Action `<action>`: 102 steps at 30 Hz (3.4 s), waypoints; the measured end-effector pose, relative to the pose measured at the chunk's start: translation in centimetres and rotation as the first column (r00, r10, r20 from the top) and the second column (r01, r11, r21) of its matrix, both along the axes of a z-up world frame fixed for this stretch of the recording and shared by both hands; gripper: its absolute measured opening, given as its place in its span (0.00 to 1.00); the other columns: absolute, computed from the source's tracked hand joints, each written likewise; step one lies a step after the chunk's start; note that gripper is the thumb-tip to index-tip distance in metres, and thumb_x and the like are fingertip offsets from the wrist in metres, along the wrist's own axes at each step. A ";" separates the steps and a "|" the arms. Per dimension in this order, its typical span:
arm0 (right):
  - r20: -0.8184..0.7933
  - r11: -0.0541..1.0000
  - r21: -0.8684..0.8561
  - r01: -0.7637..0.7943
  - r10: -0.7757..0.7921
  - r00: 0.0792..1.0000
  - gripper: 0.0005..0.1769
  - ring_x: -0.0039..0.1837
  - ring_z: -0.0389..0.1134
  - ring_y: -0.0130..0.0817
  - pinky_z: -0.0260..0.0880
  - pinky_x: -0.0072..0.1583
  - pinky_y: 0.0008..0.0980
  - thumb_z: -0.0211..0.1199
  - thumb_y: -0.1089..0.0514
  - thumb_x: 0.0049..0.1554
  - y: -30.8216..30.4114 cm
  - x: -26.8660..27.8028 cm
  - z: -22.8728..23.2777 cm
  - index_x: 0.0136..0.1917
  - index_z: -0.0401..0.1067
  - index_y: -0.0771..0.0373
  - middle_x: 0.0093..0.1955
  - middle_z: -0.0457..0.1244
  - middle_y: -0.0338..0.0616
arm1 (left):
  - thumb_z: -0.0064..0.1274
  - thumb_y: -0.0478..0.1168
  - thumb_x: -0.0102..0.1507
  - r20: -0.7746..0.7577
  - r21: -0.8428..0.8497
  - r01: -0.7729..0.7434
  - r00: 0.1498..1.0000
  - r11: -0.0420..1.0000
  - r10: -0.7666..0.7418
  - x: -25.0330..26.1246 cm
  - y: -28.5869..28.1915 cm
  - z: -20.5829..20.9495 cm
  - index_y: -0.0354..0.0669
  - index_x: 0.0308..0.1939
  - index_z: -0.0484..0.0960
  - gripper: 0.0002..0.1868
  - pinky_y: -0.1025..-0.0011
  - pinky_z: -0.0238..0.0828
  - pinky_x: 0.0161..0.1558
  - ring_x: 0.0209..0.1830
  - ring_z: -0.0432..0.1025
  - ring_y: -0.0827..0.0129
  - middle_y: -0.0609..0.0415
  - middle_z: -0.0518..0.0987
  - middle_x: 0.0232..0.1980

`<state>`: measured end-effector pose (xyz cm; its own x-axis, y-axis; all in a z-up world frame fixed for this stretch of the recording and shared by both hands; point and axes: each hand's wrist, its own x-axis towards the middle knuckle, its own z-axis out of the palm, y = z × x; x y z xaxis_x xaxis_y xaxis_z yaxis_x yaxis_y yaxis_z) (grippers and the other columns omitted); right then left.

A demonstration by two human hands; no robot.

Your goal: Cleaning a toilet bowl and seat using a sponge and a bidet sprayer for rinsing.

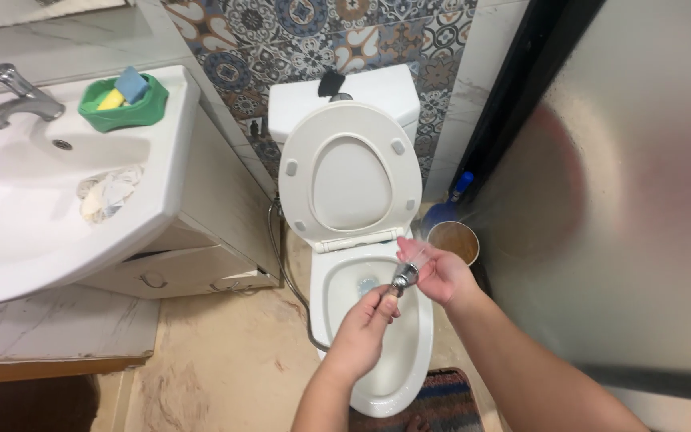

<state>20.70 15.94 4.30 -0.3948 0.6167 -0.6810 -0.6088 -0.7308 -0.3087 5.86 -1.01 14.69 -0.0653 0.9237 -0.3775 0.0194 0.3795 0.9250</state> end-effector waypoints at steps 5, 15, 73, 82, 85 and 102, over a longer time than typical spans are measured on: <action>-0.027 0.988 -0.106 0.112 -0.116 0.993 0.26 0.69 0.70 0.42 0.71 0.69 0.41 0.38 0.66 0.68 0.4 -2.5 3.9 0.78 0.57 0.67 0.71 0.65 0.56 | 0.43 0.53 0.69 -0.027 0.016 -0.010 1.000 1.000 0.010 0.4 -0.3 1.0 0.53 0.57 0.80 0.19 0.76 0.63 0.58 0.49 0.69 0.76 0.65 0.78 0.46; 0.303 0.899 0.299 -0.319 0.227 0.926 0.41 0.66 0.67 0.46 0.64 0.69 0.42 0.30 0.32 0.65 -7.1 -5.2 15.9 0.70 0.66 0.63 0.67 0.66 0.51 | 0.49 0.55 0.65 -0.004 -0.007 -0.432 0.902 0.902 0.432 2.0 4.5 0.4 0.49 0.66 0.80 0.28 0.72 0.69 0.68 0.64 0.73 0.68 0.55 0.70 0.60; 0.963 0.744 0.048 -0.667 0.142 0.227 0.24 0.77 0.61 0.16 0.56 0.75 0.27 0.55 0.45 0.60 2.2 -19.2 9.1 0.66 0.81 0.45 0.79 0.60 0.17 | 0.49 0.46 0.66 -0.824 -0.020 -0.127 0.563 0.992 0.055 -43.3 38.7 -1.9 0.46 0.54 0.78 0.15 0.49 0.72 0.50 0.52 0.76 0.40 0.42 0.83 0.50; 0.972 0.952 -0.056 -0.301 0.121 0.200 0.21 0.74 0.65 0.22 0.50 0.80 0.23 0.61 0.55 0.60 -3.4 -6.6 4.8 0.61 0.86 0.64 0.72 0.69 0.34 | 0.41 0.43 0.70 -0.865 0.125 -0.048 0.484 0.991 0.132 -42.9 39.8 -6.5 0.46 0.63 0.70 0.18 0.40 0.70 0.47 0.48 0.75 0.32 0.38 0.81 0.53; 0.966 0.958 -0.132 -0.255 0.182 0.182 0.21 0.76 0.63 0.21 0.47 0.81 0.23 0.60 0.55 0.62 -4.7 -5.2 4.5 0.64 0.84 0.61 0.73 0.68 0.31 | 0.41 0.44 0.71 -0.850 0.140 -0.054 0.506 0.989 0.148 -42.9 39.5 -6.7 0.50 0.67 0.70 0.20 0.39 0.70 0.46 0.49 0.74 0.32 0.41 0.80 0.57; 0.887 0.973 -0.166 -0.163 0.219 0.407 0.21 0.49 0.73 0.50 0.77 0.31 0.57 0.57 0.60 0.64 -1.8 -12.9 11.5 0.65 0.83 0.66 0.70 0.67 0.34 | 0.42 0.39 0.70 -0.803 0.239 0.007 0.564 0.971 0.194 -43.3 39.2 -10.5 0.50 0.71 0.71 0.23 0.44 0.71 0.48 0.50 0.74 0.39 0.44 0.78 0.63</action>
